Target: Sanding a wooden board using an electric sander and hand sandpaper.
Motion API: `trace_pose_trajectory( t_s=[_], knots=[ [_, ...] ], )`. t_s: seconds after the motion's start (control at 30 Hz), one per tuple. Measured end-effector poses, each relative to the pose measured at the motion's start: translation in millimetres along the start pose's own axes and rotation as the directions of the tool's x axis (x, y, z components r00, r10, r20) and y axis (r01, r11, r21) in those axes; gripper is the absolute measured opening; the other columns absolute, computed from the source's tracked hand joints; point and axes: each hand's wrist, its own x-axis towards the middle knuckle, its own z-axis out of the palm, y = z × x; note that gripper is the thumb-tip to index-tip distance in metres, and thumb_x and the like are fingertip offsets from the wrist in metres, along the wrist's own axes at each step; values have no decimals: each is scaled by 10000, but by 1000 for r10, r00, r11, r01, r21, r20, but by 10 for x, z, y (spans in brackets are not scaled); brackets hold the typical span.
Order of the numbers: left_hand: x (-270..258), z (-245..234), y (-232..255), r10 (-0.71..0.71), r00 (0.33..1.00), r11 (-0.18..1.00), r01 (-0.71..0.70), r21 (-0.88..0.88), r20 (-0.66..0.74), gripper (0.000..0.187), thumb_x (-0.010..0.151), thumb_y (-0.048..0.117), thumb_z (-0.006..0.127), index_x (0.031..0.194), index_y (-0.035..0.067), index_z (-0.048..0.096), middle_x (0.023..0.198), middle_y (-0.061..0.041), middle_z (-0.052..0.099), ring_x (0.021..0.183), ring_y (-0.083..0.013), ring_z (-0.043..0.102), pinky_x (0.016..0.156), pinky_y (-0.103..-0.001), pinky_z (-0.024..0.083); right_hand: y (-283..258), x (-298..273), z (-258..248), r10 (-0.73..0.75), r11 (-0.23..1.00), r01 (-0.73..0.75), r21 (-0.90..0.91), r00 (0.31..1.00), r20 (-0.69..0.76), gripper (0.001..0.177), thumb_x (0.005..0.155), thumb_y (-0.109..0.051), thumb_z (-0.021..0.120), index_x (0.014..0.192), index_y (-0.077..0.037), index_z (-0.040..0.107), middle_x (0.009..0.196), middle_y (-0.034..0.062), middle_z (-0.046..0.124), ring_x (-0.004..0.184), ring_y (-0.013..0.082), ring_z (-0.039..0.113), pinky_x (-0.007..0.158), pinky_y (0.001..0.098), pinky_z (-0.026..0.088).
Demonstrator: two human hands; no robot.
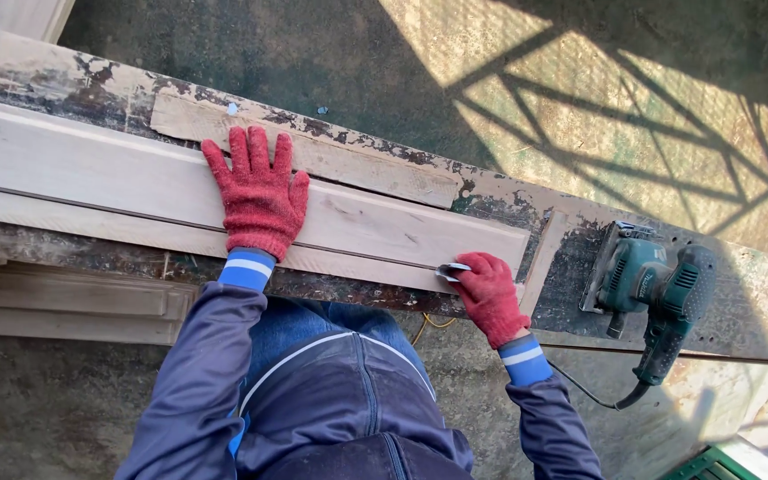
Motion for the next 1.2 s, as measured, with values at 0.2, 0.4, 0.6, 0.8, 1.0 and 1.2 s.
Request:
trace_pose_trajectory(
  t_s=[0.2, 0.4, 0.6, 0.8, 1.0, 1.2],
  knots=[
    [28, 23, -38, 40, 999, 999, -39, -26, 35, 561, 1095, 498, 449, 1554, 205, 585, 1609, -214, 495, 1561, -430, 300, 1241, -718, -57, -101, 121, 3, -82, 988, 81, -131, 997, -5, 129, 819, -265, 775, 923, -232, 706, 1135, -31, 656, 1156, 242, 618, 971, 427, 504],
    [50, -73, -14, 28, 995, 1000, -27, -6, 93, 563, 1090, 534, 401, 1553, 261, 566, 1621, -171, 486, 1567, -401, 297, 1242, -713, -64, -931, 702, 467, -176, 982, 164, -94, 974, -141, 146, 839, -296, 726, 780, -196, 638, 1037, -1, 640, 978, 270, 651, 830, 442, 512],
    [56, -87, -25, 42, 990, 999, -45, 16, 132, 579, 1091, 541, 369, 1576, 266, 522, 1647, -168, 444, 1577, -400, 261, 1241, -714, -86, -1314, 969, 247, -227, 973, 224, -52, 970, -81, 80, 801, -198, 718, 792, -189, 640, 1068, 17, 636, 981, 269, 660, 796, 428, 503],
    [78, -112, -12, 27, 986, 999, -31, 19, 166, 577, 1083, 541, 366, 1568, 272, 523, 1641, -164, 447, 1574, -399, 264, 1237, -715, -80, -886, 635, 81, -87, 987, 86, -132, 996, -6, 104, 783, -231, 733, 812, -200, 638, 1032, -12, 613, 983, 251, 645, 794, 417, 504],
    [31, 61, -45, 59, 998, 998, -59, -33, 11, 582, 1066, 507, 462, 1542, 209, 612, 1605, -219, 520, 1553, -441, 334, 1253, -710, -32, -1743, 1252, 486, -265, 962, 271, -6, 934, -239, 133, 778, -144, 700, 736, -182, 581, 913, 54, 592, 795, 292, 639, 659, 434, 474],
    [40, 112, -78, 189, 964, 917, -241, -318, -186, 656, 1086, 281, 564, 1650, -31, 443, 1679, -332, 188, 1504, -614, 139, 1104, -847, 9, -1029, 779, 109, -181, 983, 177, -53, 978, -107, 95, 817, -214, 669, 870, -152, 621, 1076, 32, 626, 938, 276, 608, 789, 431, 473]
  ],
)
